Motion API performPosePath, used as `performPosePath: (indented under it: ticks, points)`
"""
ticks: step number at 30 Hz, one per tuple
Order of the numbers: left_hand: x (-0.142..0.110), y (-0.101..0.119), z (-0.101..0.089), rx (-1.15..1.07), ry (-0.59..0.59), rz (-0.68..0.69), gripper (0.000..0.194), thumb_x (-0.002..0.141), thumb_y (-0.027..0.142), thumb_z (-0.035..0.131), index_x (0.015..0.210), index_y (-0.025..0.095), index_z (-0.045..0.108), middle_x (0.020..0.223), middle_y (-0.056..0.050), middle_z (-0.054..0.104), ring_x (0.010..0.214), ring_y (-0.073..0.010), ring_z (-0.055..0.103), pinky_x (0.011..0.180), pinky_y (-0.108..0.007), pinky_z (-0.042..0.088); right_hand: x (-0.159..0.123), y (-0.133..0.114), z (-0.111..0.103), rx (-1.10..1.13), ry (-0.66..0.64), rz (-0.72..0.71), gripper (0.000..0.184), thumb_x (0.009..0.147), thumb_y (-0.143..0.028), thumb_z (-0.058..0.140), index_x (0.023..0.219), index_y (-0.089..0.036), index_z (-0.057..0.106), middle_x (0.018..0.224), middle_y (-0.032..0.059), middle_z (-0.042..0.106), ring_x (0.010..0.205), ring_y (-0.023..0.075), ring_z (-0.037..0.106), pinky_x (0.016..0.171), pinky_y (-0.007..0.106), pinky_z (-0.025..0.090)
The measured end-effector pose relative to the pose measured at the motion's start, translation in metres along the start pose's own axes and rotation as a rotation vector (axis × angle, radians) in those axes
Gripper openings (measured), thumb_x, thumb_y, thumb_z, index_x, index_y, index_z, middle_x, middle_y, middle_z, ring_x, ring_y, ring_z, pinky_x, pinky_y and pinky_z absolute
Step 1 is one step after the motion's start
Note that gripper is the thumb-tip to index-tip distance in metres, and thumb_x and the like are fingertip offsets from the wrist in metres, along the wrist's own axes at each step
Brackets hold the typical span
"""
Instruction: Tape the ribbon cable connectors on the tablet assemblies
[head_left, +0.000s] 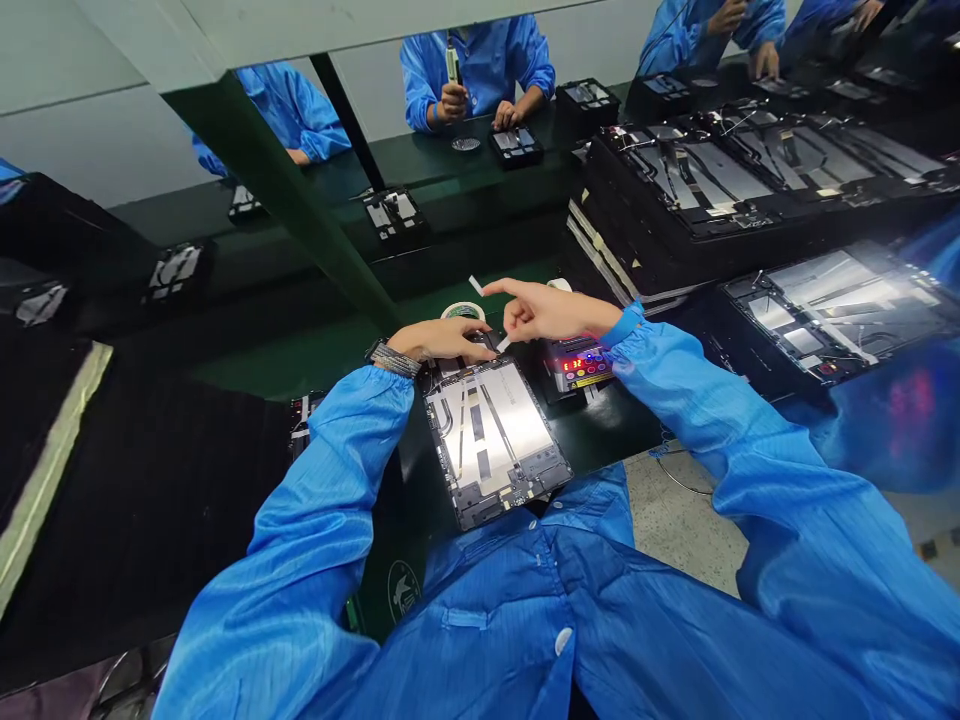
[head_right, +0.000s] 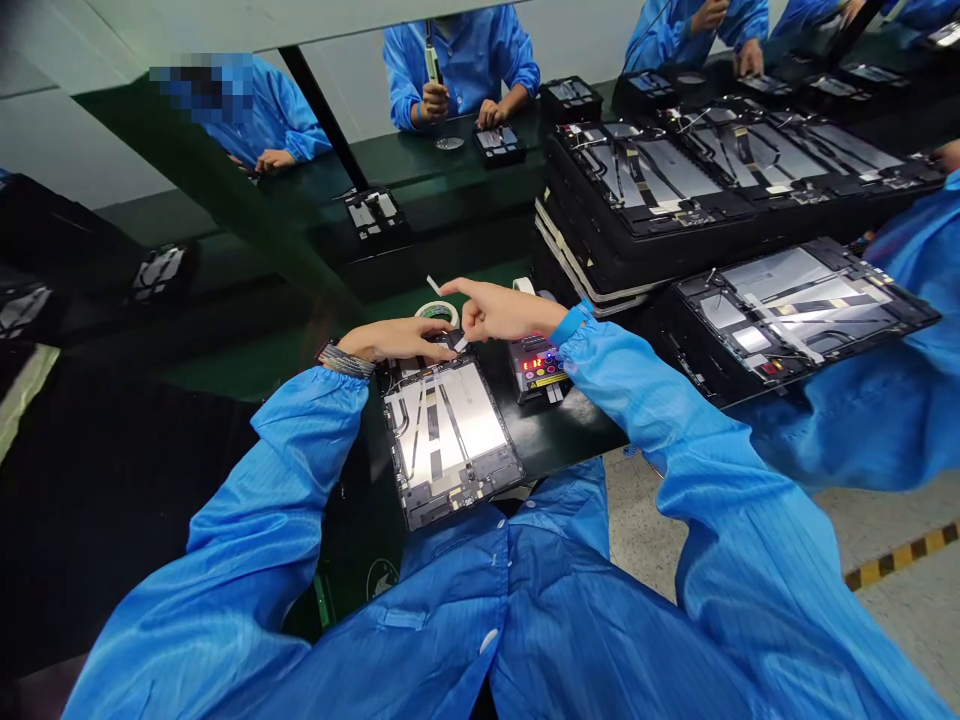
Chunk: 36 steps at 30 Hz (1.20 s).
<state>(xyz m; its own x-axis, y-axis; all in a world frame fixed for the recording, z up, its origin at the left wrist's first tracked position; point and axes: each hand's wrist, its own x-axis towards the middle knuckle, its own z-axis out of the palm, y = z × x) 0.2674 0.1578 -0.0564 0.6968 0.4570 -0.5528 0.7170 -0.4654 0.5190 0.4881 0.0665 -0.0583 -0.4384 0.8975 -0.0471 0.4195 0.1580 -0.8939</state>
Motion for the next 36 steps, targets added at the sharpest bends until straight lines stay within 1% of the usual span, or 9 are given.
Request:
performPosePath:
  ticks: [2,3,8,12,16,22,28,32,36]
  points:
    - [0.003,-0.002,-0.001,0.033,0.011,0.044,0.092,0.075,0.074,0.069,0.153,0.026,0.054,0.136,-0.006,0.071,0.120,-0.0270,0.066,0.098,-0.031,0.050,0.005,-0.004,0.000,-0.006,-0.104,0.057,0.077,0.081,-0.005,0.072,0.150,-0.022,0.040,0.076,-0.0071,0.063,0.069,0.0136,0.060,0.065,0.024,0.046]
    - [0.004,-0.003,0.000,0.037,0.008,0.061,0.089,0.075,0.074,0.068,0.150,0.026,0.058,0.135,-0.006,0.071,0.119,-0.0270,0.066,0.097,-0.031,0.049,0.008,-0.007,0.001,-0.030,-0.132,0.082,0.079,0.080,-0.005,0.072,0.151,-0.022,0.039,0.074,-0.0078,0.063,0.067,0.0137,0.059,0.064,0.023,0.045]
    - [0.001,-0.001,0.002,-0.059,-0.038,0.085,0.079,0.076,0.073,0.069,0.140,0.026,0.063,0.113,-0.005,0.075,0.100,-0.0233,0.068,0.085,-0.030,0.050,0.018,-0.024,0.004,-0.235,-0.203,0.168,0.092,0.079,-0.001,0.070,0.159,-0.019,0.031,0.069,-0.0084,0.063,0.065,0.0156,0.059,0.061,0.025,0.042]
    - [-0.002,0.001,0.003,-0.079,-0.032,0.101,0.074,0.076,0.071,0.070,0.133,0.024,0.066,0.108,-0.004,0.075,0.098,-0.0228,0.068,0.084,-0.030,0.049,0.020,-0.035,0.004,-0.354,-0.216,0.195,0.097,0.076,-0.002,0.073,0.161,-0.020,0.031,0.080,-0.0046,0.070,0.072,0.0179,0.065,0.064,0.026,0.044]
    - [-0.002,0.002,0.003,-0.049,-0.007,0.098,0.072,0.076,0.071,0.070,0.132,0.024,0.067,0.109,-0.004,0.075,0.098,-0.0226,0.067,0.084,-0.030,0.048,0.021,-0.039,0.005,-0.396,-0.227,0.206,0.098,0.075,-0.003,0.073,0.162,-0.021,0.031,0.083,-0.0035,0.072,0.073,0.0181,0.066,0.061,0.026,0.044]
    - [-0.003,0.002,0.004,-0.045,0.006,0.109,0.072,0.077,0.070,0.069,0.132,0.024,0.068,0.107,-0.005,0.075,0.096,-0.0222,0.067,0.081,-0.030,0.049,0.022,-0.037,0.005,-0.379,-0.225,0.214,0.096,0.079,-0.001,0.071,0.163,-0.017,0.027,0.082,-0.0027,0.072,0.076,0.0186,0.067,0.063,0.026,0.045]
    - [-0.003,0.001,0.004,-0.057,0.000,0.097,0.073,0.076,0.069,0.070,0.133,0.025,0.067,0.109,-0.004,0.076,0.097,-0.0225,0.068,0.081,-0.029,0.049,0.024,-0.034,0.003,-0.333,-0.237,0.237,0.095,0.080,-0.004,0.076,0.161,-0.022,0.031,0.086,-0.0036,0.074,0.073,0.0169,0.067,0.068,0.026,0.048]
    - [-0.003,0.002,0.004,-0.078,-0.016,0.098,0.072,0.076,0.069,0.070,0.132,0.024,0.066,0.106,-0.004,0.075,0.097,-0.0229,0.069,0.081,-0.029,0.049,0.023,-0.039,0.004,-0.370,-0.233,0.253,0.097,0.078,-0.001,0.075,0.162,-0.020,0.030,0.083,-0.0035,0.073,0.075,0.0181,0.067,0.065,0.026,0.046]
    - [-0.004,0.003,0.004,-0.066,-0.018,0.097,0.073,0.077,0.069,0.070,0.134,0.024,0.066,0.108,-0.005,0.075,0.099,-0.0238,0.068,0.083,-0.030,0.049,0.024,-0.038,0.003,-0.376,-0.228,0.242,0.091,0.081,-0.003,0.073,0.160,-0.021,0.033,0.086,-0.0022,0.074,0.077,0.0183,0.068,0.067,0.027,0.047]
